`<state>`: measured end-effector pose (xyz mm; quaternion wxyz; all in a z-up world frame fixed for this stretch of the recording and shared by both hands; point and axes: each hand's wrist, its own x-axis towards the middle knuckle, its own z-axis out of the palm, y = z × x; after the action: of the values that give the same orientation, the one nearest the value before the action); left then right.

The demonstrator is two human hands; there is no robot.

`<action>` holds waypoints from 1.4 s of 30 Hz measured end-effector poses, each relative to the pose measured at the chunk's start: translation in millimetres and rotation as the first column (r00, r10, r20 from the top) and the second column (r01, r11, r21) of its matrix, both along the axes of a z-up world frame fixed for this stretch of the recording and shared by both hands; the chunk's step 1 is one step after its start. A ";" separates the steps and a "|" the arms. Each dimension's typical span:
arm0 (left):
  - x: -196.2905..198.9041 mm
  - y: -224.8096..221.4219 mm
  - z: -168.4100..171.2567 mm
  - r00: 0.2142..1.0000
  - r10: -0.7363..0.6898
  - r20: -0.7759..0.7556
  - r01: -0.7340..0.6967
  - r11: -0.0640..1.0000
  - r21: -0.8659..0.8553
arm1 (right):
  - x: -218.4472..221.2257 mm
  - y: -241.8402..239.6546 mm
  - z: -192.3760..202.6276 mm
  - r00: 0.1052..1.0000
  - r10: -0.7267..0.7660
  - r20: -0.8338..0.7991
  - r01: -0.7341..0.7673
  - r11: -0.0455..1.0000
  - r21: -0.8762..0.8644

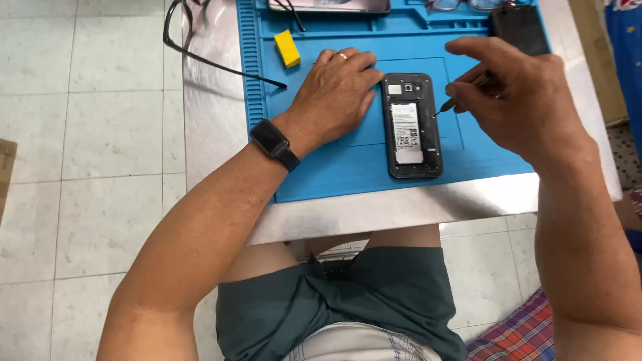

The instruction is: Using a precision screwdriver to remove or install screws on the internal frame of a disassembled smartphone.

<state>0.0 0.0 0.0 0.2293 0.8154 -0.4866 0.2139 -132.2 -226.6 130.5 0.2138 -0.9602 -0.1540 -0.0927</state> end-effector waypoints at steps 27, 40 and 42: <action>6.6 1.0 5.5 0.993 0.033 -0.112 -0.019 0.991 0.130 | 106.3 -31.7 -44.5 0.860 -0.436 -0.263 0.279 0.836 -0.473; -0.5 4.5 19.7 0.978 0.073 -0.194 -0.029 0.975 0.222 | 95.8 -41.4 -38.8 0.868 -0.295 -0.400 0.366 0.924 0.113; -2.2 3.4 20.9 0.967 0.038 -0.250 -0.001 0.989 0.149 | 94.2 -40.0 -30.7 0.835 -0.270 -0.480 0.405 0.891 0.203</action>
<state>-2.2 3.4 20.9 0.2259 0.8555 -0.4600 0.0739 -38.0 -266.6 99.8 0.3643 -0.9247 0.0877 0.0674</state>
